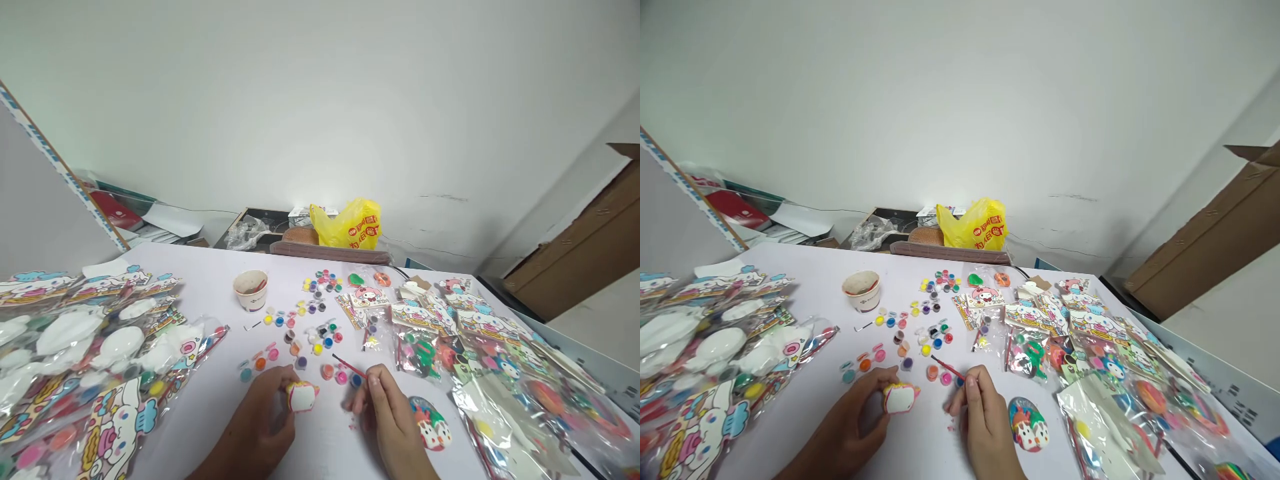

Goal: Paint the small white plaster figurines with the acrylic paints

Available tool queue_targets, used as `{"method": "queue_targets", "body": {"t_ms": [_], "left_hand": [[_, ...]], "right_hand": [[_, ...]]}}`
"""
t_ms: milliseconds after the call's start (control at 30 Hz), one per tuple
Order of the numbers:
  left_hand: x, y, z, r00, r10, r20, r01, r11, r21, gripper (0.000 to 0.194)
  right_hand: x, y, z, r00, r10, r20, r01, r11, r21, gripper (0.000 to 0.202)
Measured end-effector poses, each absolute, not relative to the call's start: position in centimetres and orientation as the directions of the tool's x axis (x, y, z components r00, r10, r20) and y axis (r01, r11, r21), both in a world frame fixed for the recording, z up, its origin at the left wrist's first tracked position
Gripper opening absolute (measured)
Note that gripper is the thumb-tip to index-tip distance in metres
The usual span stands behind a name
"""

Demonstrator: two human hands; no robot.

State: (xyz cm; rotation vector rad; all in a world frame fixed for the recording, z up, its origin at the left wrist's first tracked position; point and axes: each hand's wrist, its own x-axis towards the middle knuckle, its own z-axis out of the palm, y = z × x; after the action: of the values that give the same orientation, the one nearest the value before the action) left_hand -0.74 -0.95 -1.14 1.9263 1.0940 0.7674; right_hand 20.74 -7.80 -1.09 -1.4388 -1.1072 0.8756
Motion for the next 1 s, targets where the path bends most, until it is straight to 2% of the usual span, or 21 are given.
{"method": "queue_targets", "body": {"t_ms": [167,333,533,700,867,1000], "left_hand": [[0.2,-0.6,-0.1,0.513,0.853,0.1,0.436,-0.359,0.825,0.036],[1.2,-0.4,0.4,0.605,0.791,0.092,0.411,-0.409,0.815,0.035],[-1.0,-1.8,0.1,0.604,0.792,0.091,0.359,-0.372,0.856,0.04],[-3.0,-2.9,1.1,0.66,0.752,0.0,0.298,-0.261,0.918,0.02],[-3.7,-2.7,0.9,0.679,0.734,0.007,0.237,-0.228,0.944,0.02],[-3.8,-2.3,0.3,0.694,0.719,0.036,0.225,-0.265,0.938,0.025]], "right_hand": [[20.7,-7.9,-0.9,0.348,0.937,0.034,0.137,-0.015,-0.991,0.043],[20.5,-8.1,-0.5,0.32,0.946,0.062,0.153,0.013,-0.988,0.043],[19.9,-8.3,0.0,0.319,0.939,0.126,0.222,0.055,-0.974,0.039],[20.0,-8.2,-0.4,0.307,0.942,0.132,0.236,0.059,-0.97,0.035],[20.7,-7.7,-0.3,0.322,0.931,0.173,0.39,0.036,-0.92,0.03],[20.5,-5.9,1.8,0.249,0.944,0.217,0.484,0.073,-0.872,0.025]]}}
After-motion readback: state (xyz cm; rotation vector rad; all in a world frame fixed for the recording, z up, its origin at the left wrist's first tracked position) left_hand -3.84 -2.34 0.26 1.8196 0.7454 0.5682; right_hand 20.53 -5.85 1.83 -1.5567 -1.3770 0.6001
